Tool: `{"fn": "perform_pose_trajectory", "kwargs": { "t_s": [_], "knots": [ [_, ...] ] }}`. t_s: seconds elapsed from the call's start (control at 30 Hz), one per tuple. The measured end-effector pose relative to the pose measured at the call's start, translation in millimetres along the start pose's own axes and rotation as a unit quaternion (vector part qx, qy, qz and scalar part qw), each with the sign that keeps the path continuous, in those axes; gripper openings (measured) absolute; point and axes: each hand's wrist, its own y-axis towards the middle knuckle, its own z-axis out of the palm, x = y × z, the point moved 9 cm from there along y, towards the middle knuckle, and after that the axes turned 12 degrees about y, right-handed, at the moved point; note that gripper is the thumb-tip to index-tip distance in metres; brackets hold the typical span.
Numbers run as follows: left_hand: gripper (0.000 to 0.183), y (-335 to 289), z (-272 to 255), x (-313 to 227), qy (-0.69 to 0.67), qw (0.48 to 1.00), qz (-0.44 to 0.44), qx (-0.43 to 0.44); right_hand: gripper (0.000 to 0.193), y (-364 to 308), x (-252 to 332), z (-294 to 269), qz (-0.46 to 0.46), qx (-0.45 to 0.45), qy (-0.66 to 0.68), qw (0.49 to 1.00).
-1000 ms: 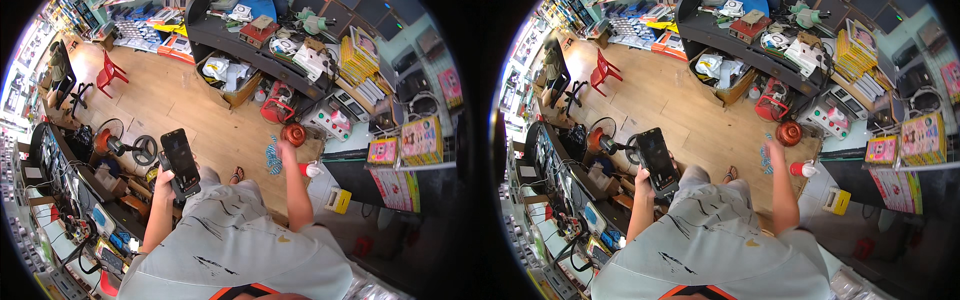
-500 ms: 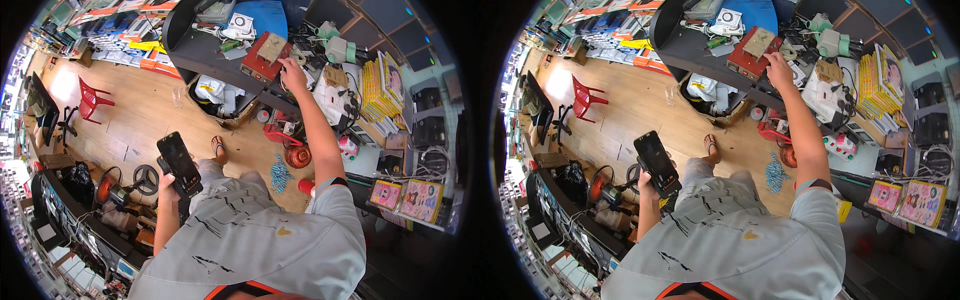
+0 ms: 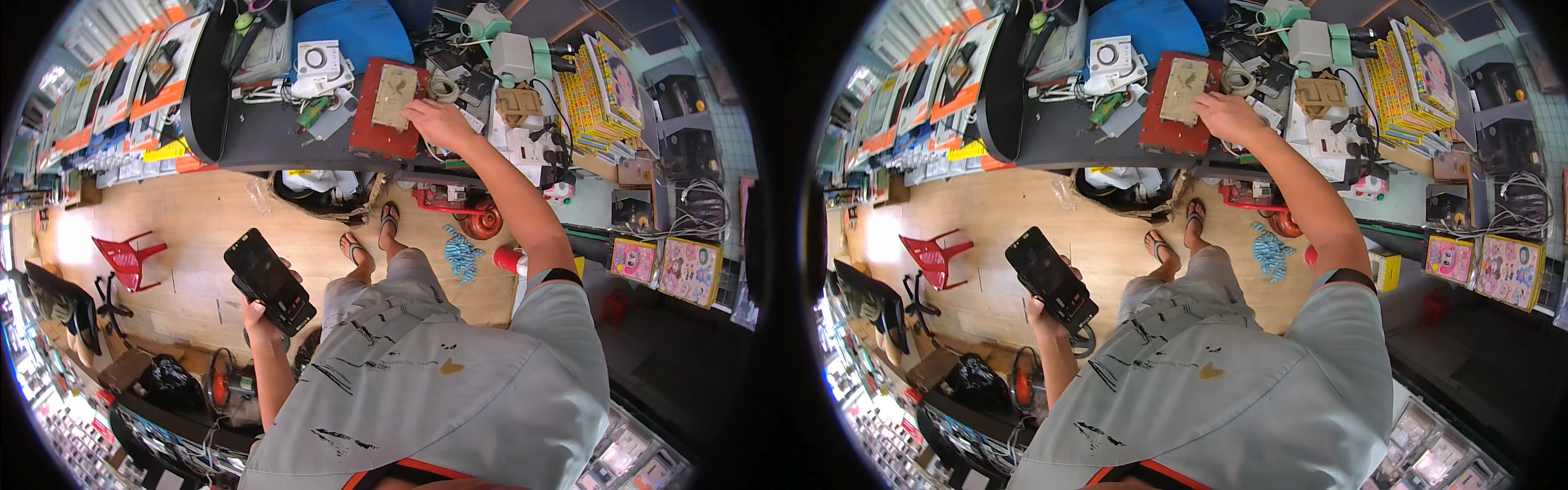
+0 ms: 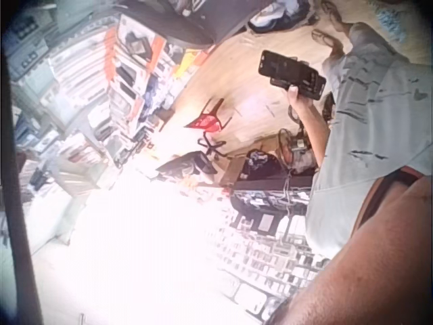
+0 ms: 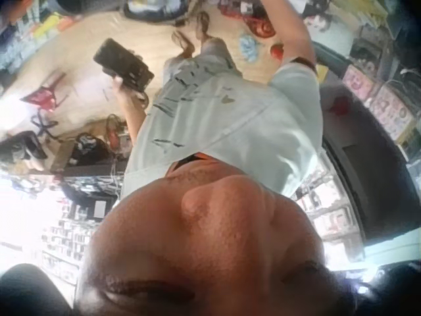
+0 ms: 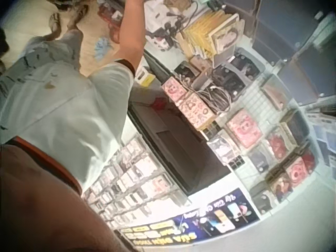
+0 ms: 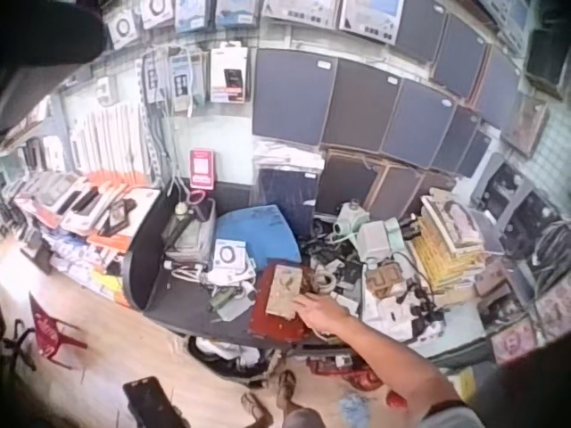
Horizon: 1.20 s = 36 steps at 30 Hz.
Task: The person walks to a workbench in an electronics shop and begins working on a disassembled mobile phone. They handle small components and tools, then connect a cable to the phone's motherboard and continue adjusting internal parts.
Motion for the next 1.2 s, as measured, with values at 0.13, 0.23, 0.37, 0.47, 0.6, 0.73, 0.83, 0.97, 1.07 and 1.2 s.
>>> {"fn": "perform_pose_trajectory", "kwargs": {
  "t_s": [0.13, 0.23, 0.37, 0.47, 0.6, 0.73, 0.83, 0.97, 1.07, 1.2],
  "knots": [
    [0.085, 21.9, 9.0, 0.2, 0.033, 0.999, -0.035, 0.016, 0.020, 9.8, -20.6, -9.4, 0.129, -0.092, 0.118, 0.980],
    [0.088, 42.7, 18.6, -0.5, 0.039, 0.997, -0.035, 0.053, 0.022, 2.7, -60.5, -11.8, 0.254, -0.151, 0.277, 0.915],
    [0.087, 61.7, 31.0, -7.1, 0.052, 0.997, -0.041, 0.042, 0.023, -12.1, -93.3, -8.3, 0.285, -0.274, 0.508, 0.765],
    [0.085, 62.9, 22.5, -1.9, 0.025, 0.999, -0.027, 0.025, 0.031, -26.2, -127.2, -34.2, 0.263, -0.379, 0.538, 0.706],
    [0.084, 67.3, 27.5, -9.3, 0.044, 0.999, -0.029, 0.004, 0.035, -101.0, -216.7, -52.4, 0.367, -0.382, 0.551, 0.645],
    [0.083, 65.0, 22.4, -22.6, 0.046, 0.997, 0.002, -0.059, 0.039, -109.8, -189.6, -81.2, 0.355, -0.225, -0.015, 0.907],
    [0.080, 65.4, 15.9, -37.6, 0.023, 0.996, 0.041, -0.078, 0.039, -71.7, -120.3, -121.5, 0.394, -0.214, -0.165, 0.878],
    [0.077, 55.6, 1.5, -60.1, 0.039, 0.989, 0.081, -0.121, 0.031, -2.6, -81.8, -135.0, 0.293, -0.266, -0.119, 0.911],
    [0.079, 46.3, -22.1, -77.8, 0.034, 0.983, 0.103, -0.149, 0.023, 82.5, -20.3, -143.0, 0.099, -0.285, -0.010, 0.953],
    [0.081, 41.3, -74.9, -100.2, 0.018, 0.974, 0.119, -0.190, 0.016, 213.6, 78.7, -133.7, -0.055, -0.193, 0.083, 0.976]
  ]
}}
